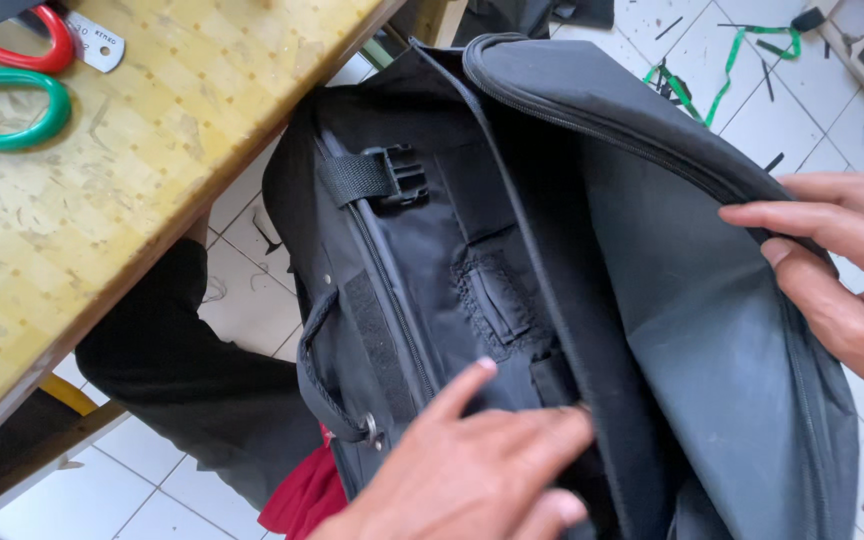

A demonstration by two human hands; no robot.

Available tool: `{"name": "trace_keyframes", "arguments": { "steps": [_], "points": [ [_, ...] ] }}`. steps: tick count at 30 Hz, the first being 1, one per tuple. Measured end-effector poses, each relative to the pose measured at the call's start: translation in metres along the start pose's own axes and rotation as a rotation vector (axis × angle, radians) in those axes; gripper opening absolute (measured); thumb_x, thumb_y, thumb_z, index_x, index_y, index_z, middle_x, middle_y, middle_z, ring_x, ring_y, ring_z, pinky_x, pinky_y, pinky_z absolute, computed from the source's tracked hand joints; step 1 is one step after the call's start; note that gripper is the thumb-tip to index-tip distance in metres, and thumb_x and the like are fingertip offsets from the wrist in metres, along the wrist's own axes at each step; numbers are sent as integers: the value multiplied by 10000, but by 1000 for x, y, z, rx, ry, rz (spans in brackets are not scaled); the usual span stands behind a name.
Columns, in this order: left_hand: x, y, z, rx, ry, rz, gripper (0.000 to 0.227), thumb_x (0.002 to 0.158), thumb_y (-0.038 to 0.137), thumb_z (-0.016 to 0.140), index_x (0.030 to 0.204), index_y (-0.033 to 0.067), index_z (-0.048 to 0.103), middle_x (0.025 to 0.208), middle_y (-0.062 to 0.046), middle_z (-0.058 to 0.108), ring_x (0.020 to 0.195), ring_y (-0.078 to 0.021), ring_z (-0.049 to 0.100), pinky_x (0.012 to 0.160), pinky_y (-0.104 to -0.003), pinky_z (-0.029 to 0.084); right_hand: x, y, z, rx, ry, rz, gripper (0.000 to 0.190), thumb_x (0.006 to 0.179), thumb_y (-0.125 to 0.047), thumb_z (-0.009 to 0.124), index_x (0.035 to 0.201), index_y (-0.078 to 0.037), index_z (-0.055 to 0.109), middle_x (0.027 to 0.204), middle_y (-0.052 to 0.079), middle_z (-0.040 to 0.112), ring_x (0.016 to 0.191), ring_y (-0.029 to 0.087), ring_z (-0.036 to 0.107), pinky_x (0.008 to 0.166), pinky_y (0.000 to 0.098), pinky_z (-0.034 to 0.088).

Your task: The person hammers a small black leather patch on a workbench, then picks up a black backpack to inspect a torn interior pocket. They measure a leather piece with a ruler and place it over the damaged area to check the fit.

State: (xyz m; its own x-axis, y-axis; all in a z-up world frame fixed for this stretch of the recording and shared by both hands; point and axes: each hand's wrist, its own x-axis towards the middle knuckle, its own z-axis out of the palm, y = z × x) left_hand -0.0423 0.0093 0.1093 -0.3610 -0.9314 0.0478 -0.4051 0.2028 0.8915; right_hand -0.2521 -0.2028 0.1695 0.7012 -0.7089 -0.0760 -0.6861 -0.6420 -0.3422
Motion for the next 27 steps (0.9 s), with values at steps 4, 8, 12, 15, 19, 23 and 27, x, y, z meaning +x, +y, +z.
{"name": "trace_keyframes", "arguments": {
  "steps": [4,8,12,15,19,23,27],
  "points": [
    [10,6,29,180,84,37,528,991,466,283,1375,140,442,1330,-154,538,694,-344,624,895,-533,371,2,-25,-16,-234,30,-252,318,956,58,554,1252,18,663,1454,302,517,1192,399,516,1071,502,413],
    [21,11,44,196,13,-15,646,878,518,491,1457,247,397,1310,-196,522,721,-388,637,912,-598,383,17,-84,-8,-262,-107,-589,250,980,-59,503,1176,-6,651,1327,253,567,1230,410,565,1101,540,415],
    [14,8,54,105,318,105,451,983,355,395,1052,25,694,838,-300,561,801,-526,504,811,-631,376,30,-112,10,-37,-284,-896,248,981,-120,413,979,-56,652,1025,129,684,1005,277,658,1023,497,440],
    [9,2,43,155,154,63,497,980,471,332,1246,178,632,948,-200,603,731,-406,578,716,-482,407,35,-100,14,-295,-252,-855,230,928,-326,607,953,-120,706,725,-6,630,740,201,612,1011,417,439],
    [2,-9,20,13,192,-9,281,920,145,532,1132,-25,602,1079,-197,579,967,-377,537,856,-446,443,36,-92,16,-390,-146,-768,279,924,-391,651,974,-128,730,674,-48,633,706,193,593,881,386,467],
    [21,-21,-24,370,17,-427,70,894,181,533,929,129,503,960,-64,501,851,-306,560,485,-515,521,38,-92,18,-336,-142,-797,245,946,-353,629,994,-133,726,660,-67,605,736,199,586,905,391,446],
    [57,-73,-41,677,123,-167,80,792,94,637,736,135,598,761,-70,555,729,-337,582,529,-487,482,41,-89,16,-378,-142,-788,256,940,-378,639,1009,-151,736,683,-71,636,762,184,603,923,390,448]
  ]
}}
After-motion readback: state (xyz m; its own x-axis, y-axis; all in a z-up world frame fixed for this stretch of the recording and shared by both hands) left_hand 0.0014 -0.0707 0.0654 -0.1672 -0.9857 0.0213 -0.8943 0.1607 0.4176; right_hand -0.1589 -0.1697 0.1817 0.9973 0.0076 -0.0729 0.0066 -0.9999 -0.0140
